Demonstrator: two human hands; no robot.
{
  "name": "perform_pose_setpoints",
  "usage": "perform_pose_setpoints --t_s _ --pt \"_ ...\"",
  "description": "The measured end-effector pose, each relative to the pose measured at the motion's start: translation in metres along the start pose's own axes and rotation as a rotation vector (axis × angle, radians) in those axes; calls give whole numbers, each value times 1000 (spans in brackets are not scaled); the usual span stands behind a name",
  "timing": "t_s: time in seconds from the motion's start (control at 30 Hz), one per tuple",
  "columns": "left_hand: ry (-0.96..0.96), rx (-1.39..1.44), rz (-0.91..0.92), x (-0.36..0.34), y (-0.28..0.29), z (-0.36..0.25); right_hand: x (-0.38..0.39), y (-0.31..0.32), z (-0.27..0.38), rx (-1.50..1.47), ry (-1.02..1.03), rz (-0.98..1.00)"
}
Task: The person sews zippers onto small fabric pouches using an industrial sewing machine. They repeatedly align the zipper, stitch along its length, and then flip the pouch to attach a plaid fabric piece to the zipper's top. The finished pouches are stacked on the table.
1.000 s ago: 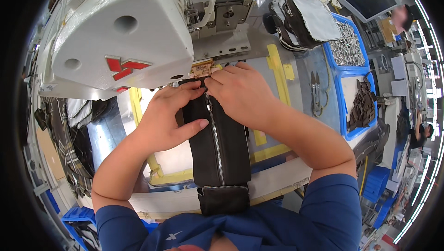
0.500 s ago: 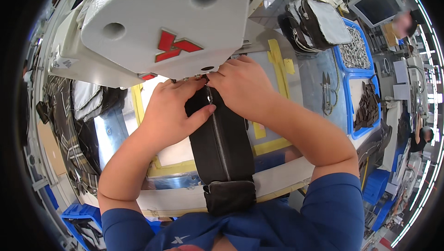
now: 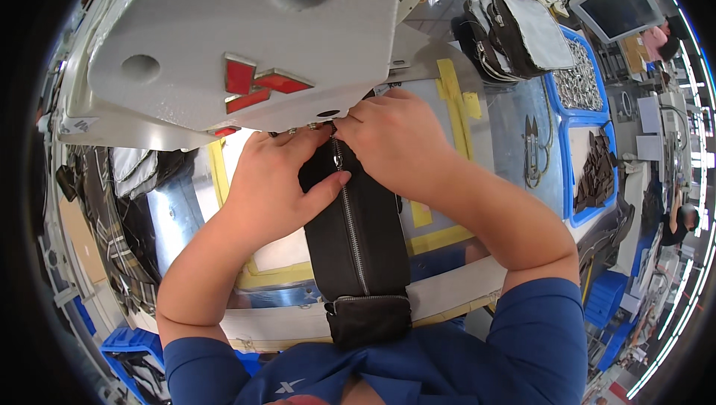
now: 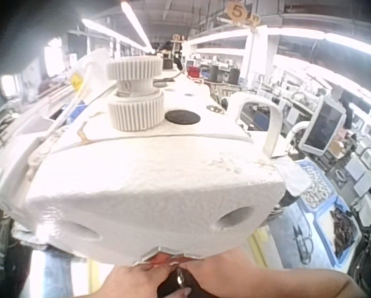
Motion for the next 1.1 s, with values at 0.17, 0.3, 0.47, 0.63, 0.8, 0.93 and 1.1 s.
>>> perform_pose_setpoints --t_s 0.17,0.3,0.47,0.63,0.8,0.93,1.1 --pt "21 -115 -29 6 1 -1 -3 -6 1 -17 35 -15" --pt "-5 -192 -1 9 -4 -6 2 -5 -1 29 41 16" --pt "-155 -340 -59 16 -15 -14 10 -1 5 80 124 -4" --pt "-121 -313 -14 18 -17 -15 14 -4 9 120 161 22" --pt "-121 -322 24 20 -18 -15 17 -5 13 143 137 62" --pt "-128 -354 69 21 -18 -17 18 -4 14 162 134 78" --pt "-97 -375 114 27 -19 -21 19 -7 17 213 132 80"
Point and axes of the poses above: each hand's wrist, its own x-axis away from the middle knuckle, its own y-axis out of the back of the hand, z = x × y, the point moved 2 cm from there along -x, towards the middle knuckle, and after that the axes turned 10 degrees about -x, right-handed, at the moved point
